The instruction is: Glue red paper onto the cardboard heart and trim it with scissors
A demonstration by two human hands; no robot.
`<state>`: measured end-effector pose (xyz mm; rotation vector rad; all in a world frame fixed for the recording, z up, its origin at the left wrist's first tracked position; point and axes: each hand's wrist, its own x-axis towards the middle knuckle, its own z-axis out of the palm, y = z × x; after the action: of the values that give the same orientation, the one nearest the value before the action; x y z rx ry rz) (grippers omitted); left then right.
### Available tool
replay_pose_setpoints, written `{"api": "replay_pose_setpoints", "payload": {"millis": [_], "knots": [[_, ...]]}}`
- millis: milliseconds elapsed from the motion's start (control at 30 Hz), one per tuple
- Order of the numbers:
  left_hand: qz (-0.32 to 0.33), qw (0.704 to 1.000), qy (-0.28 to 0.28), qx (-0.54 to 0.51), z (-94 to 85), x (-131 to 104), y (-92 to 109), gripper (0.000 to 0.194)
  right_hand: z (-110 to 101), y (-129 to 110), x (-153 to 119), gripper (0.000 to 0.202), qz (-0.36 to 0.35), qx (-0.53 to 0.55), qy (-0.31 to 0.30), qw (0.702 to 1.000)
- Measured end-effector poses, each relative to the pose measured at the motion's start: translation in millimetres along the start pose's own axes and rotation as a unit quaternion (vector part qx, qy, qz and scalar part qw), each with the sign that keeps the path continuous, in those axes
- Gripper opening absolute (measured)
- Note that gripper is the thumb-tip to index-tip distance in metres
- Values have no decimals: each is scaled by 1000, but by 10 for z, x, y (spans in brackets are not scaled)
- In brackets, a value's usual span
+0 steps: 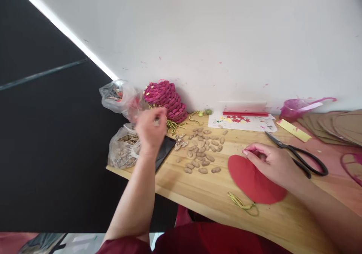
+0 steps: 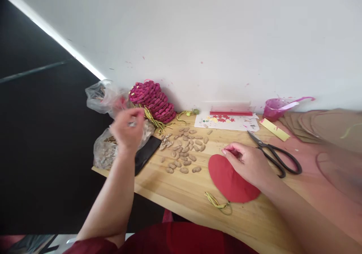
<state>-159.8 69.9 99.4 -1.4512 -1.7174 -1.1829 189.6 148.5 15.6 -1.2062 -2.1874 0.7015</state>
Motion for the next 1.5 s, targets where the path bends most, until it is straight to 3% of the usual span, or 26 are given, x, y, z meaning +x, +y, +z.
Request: {"api": "replay_pose_setpoints", "payload": {"millis": [67,133,167,233,267,367,433,500,567,633,700,833,1000,1133,1333,1433,1500], "knots": [[-65,983,150,80,-243,373,-242,19,2,8,6,30,3,5,-6,1000],[-97,970,181,132,-418,732,-505,21,-1,7,12,30,5,6,-11,1000],[-103,971,155,152,-470,874,-622,21,-5,4,14,30,7,4,-13,1000],[-124,979,40,154,-495,1034,-773,22,-11,-4,17,30,8,3,-15,1000],[-127,980,33,150,-472,1039,-794,23,-14,-9,16,30,7,4,-15,1000],[-108,987,27,113,-303,763,-638,26,-19,-30,8,28,0,10,-9,1000],[-100,994,-27,21,-145,421,-426,31,-19,-44,0,27,-3,10,-4,1000],[-101,977,-171,-78,25,64,-220,28,-17,-54,-6,26,-5,1,5,1000],[-74,949,-290,-95,188,-224,-80,23,-16,-58,-9,26,-10,-7,12,1000],[-25,929,-361,-72,328,-408,-18,23,-15,-56,-10,26,-16,-10,14,1000],[25,918,-394,-37,435,-500,-6,25,-14,-53,-10,25,-18,-10,12,1000],[83,908,-410,-2,568,-567,2,24,-12,-54,-11,25,-13,-11,8,1000],[64,917,-394,1,649,-647,43,25,-19,-80,-16,24,-10,-9,11,1000],[-7,926,-378,-22,652,-629,39,23,-29,-105,-16,23,-10,-4,9,1000],[-171,905,-372,-116,620,-545,2,20,-34,-103,-20,23,-9,-8,7,1000],[-249,880,-333,-228,592,-552,16,24,-32,-82,-20,25,-10,-11,5,1000],[-266,878,-288,-276,521,-526,26,29,-28,-70,-17,25,-10,-12,4,1000]]}}
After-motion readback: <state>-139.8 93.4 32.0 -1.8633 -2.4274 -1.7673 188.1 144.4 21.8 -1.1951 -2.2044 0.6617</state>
